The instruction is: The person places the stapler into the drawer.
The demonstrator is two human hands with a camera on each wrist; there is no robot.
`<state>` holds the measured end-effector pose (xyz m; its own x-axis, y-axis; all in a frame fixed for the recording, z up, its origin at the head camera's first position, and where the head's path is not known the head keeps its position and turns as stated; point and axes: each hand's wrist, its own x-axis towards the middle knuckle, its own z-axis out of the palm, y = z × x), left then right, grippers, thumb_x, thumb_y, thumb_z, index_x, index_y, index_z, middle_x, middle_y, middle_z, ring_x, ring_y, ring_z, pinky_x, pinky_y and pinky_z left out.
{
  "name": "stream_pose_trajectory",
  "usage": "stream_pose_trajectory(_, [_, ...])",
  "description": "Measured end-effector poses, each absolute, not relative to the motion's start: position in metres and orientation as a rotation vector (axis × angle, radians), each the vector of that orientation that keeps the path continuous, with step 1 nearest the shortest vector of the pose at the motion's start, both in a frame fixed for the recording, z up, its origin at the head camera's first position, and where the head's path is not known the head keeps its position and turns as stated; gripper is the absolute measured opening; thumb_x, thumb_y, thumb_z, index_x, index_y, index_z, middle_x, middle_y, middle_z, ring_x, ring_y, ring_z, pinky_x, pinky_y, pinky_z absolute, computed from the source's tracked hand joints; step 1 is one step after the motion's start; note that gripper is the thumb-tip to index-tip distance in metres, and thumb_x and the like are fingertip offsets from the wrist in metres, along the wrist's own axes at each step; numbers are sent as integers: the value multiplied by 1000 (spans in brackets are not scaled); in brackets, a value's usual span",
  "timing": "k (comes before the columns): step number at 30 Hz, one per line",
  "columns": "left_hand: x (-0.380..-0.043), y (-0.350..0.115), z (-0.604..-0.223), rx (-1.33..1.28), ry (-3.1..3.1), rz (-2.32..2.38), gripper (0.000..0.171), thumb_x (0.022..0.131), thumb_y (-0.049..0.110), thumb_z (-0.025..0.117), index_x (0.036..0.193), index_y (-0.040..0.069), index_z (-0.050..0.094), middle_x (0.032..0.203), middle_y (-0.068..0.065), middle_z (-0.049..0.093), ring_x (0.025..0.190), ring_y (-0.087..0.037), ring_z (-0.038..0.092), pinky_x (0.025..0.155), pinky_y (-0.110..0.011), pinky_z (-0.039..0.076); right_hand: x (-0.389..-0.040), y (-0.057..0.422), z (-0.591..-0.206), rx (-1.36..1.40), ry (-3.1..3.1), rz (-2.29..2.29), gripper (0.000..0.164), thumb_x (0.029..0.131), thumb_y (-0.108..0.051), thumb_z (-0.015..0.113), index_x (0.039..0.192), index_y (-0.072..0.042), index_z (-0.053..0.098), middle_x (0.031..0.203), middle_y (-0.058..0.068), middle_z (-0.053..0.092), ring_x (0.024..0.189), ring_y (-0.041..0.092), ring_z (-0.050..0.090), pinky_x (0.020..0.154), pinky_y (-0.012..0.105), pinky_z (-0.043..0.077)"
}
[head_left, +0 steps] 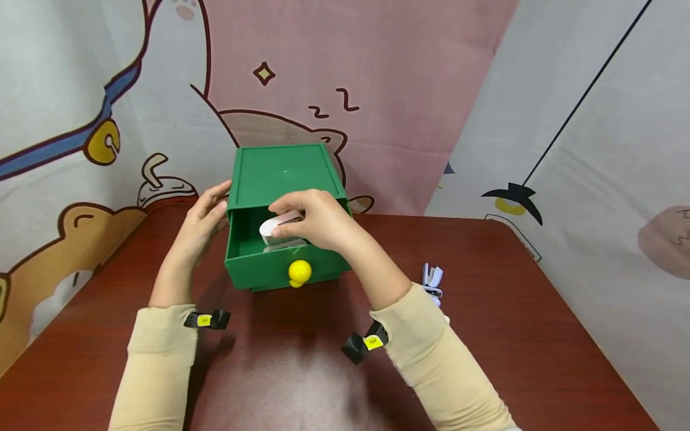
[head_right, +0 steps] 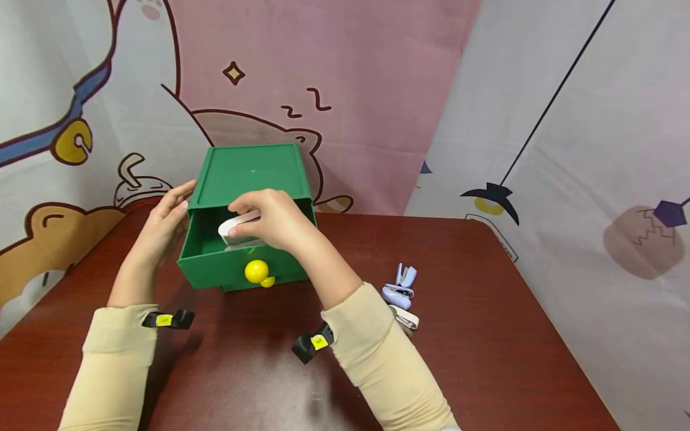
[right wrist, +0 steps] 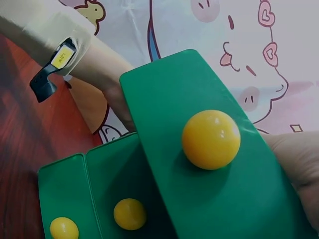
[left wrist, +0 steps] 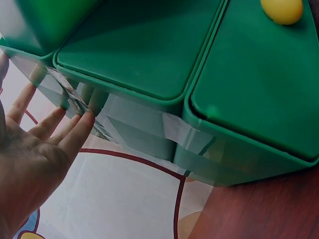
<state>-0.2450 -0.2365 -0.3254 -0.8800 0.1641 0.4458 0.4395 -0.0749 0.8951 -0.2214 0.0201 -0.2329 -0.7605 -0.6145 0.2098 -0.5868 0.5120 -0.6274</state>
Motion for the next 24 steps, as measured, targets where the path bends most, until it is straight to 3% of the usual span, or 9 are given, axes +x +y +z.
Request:
stream_pose_trajectory(7, [-245,-237,-325,-667,-1977,-2076,47,103,21,46,148,9,37,138,-8,41,120,-17,46,91,-25,43,-221,20,-234,-1059,2723,-1095,39,85,-24,75,122,-15,67,117,-4,64,112,15,56,90,25,44])
stream_pose_trajectory(15, [-247,-238,-327,-673,-1998,-2058,48,103,22,46,148,11,36,137,-8,42,121,-18,46,91,-23,43,-215,24,-233,-1093,2775,-1147,41,85,-28,75,123,-15,66,118,0,63,103,13,57,85,26,46])
stream_pose_trajectory(24, [-247,-239,-328,-677,-1990,-2068,48,103,23,46,148,12,37,137,-8,42,121,-18,45,91,-24,43,-201,33,-233,-1171,2818,-1330,44,83,-26,77,123,-11,66,103,-4,64,95,8,55,84,26,46])
